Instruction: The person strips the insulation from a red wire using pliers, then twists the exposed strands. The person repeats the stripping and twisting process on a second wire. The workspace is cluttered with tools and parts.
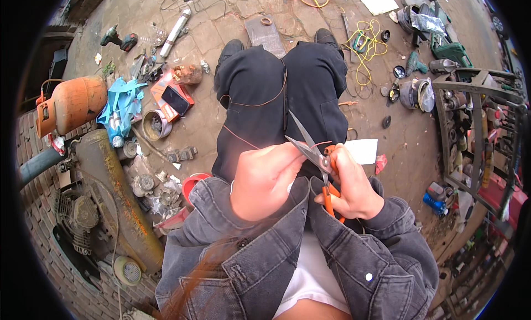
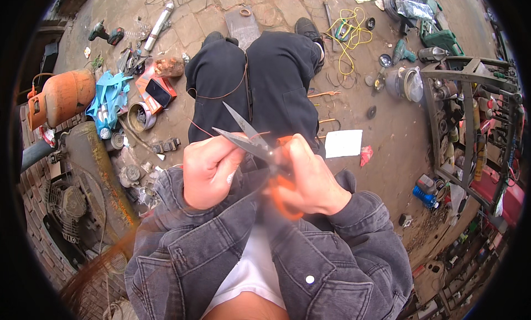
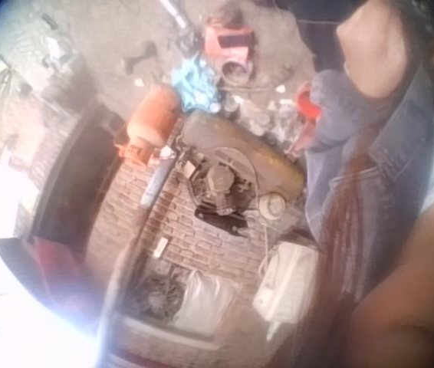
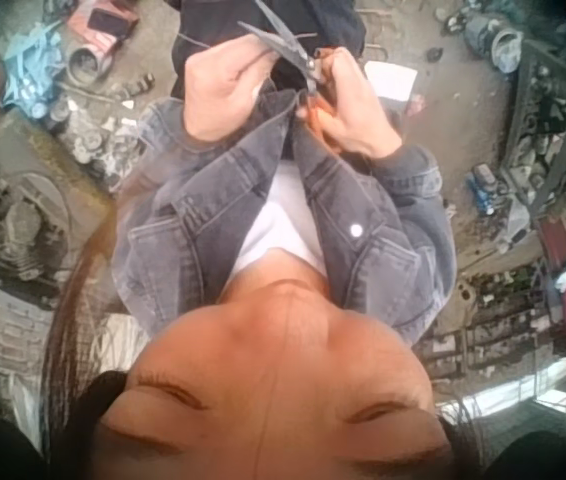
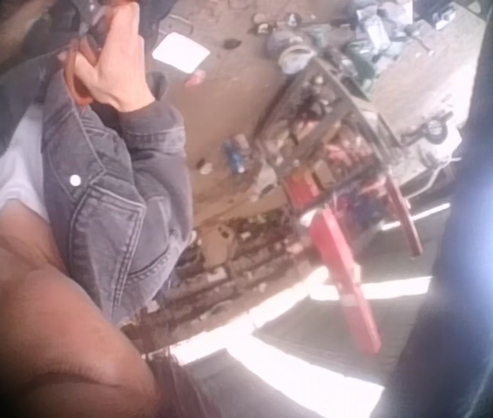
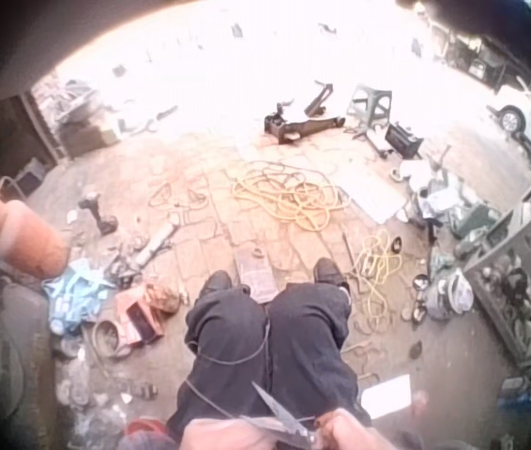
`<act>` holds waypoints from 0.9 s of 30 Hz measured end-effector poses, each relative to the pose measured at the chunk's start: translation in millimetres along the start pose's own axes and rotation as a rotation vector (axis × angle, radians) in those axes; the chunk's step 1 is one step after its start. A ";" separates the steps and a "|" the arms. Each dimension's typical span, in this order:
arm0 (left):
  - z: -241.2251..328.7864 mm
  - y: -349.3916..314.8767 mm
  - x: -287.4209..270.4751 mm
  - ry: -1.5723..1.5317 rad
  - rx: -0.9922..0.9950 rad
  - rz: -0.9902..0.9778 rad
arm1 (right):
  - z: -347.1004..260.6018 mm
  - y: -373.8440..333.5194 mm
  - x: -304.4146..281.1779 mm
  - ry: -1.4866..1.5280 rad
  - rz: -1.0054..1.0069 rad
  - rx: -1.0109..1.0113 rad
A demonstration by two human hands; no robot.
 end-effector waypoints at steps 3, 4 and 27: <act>-1.1 0.9 -2.0 -0.034 -0.033 -0.066 | 1.1 -2.5 1.5 0.134 -0.060 0.027; -1.2 1.1 -2.5 -0.041 -0.046 -0.102 | 0.7 -2.8 2.0 0.178 -0.060 0.017; -17.5 -2.9 3.1 -0.426 -0.438 -0.125 | 8.7 -10.6 -2.4 0.438 -0.026 0.271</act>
Point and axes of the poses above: each hand's wrist, its own y-axis towards the middle knuckle, its own x-axis out of the palm, z = x × y, the point moved 5 cm from there along y, towards the middle knuckle, and after that the axes turned 6 degrees about z, right-handed, at the moved point
